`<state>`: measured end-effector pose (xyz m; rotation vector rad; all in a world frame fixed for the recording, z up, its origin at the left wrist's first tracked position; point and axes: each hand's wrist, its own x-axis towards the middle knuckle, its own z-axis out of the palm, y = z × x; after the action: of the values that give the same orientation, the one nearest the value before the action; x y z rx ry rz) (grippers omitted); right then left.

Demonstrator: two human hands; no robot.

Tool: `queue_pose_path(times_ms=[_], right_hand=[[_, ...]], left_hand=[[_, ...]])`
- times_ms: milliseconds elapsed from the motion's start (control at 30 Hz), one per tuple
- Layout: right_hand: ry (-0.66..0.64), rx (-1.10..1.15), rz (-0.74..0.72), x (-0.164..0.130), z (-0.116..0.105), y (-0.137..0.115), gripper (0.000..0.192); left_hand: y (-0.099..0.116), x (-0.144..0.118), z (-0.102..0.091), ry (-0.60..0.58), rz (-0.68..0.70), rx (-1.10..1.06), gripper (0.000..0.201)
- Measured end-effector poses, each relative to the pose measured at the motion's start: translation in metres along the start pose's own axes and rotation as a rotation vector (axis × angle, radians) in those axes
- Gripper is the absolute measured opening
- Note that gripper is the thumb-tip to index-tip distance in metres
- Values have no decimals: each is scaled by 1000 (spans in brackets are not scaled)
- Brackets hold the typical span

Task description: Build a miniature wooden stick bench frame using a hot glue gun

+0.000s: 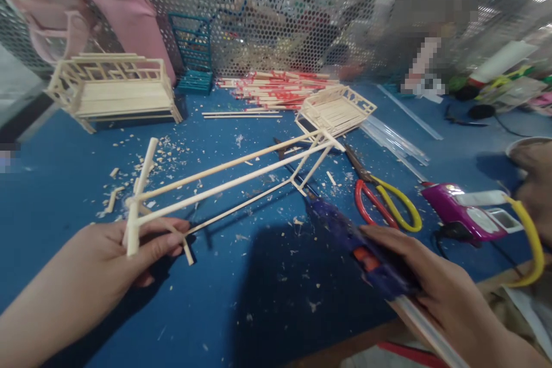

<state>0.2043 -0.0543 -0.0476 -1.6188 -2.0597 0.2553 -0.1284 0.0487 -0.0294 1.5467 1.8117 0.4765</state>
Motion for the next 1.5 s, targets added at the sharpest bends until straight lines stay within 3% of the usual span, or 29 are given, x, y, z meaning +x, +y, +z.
queue_pose_path(times_ms=[100,167,267,367,600,1033,1500], right_hand=[[-14,191,316,-8,-7,-7,23],[-107,464,473,-7,-7,-14,25],[-350,930,584,4,0,-30,38],[-468,1135,712,20,14,-52,40],[-406,1158,667,42,36,-75,42],[-450,1285,743,45,42,-78,37],[-364,1206,646,45,49,-75,33]], left_hand=[[9,-2,-5,-133,-5,-63,34],[13,-4,-6,-164,0,-75,38],[14,-7,-5,-176,32,-84,36],[13,-9,-2,-159,38,-136,34],[17,-12,0,-155,47,-199,30],[14,-13,1,-151,61,-225,29],[12,-13,2,-156,63,-232,29]])
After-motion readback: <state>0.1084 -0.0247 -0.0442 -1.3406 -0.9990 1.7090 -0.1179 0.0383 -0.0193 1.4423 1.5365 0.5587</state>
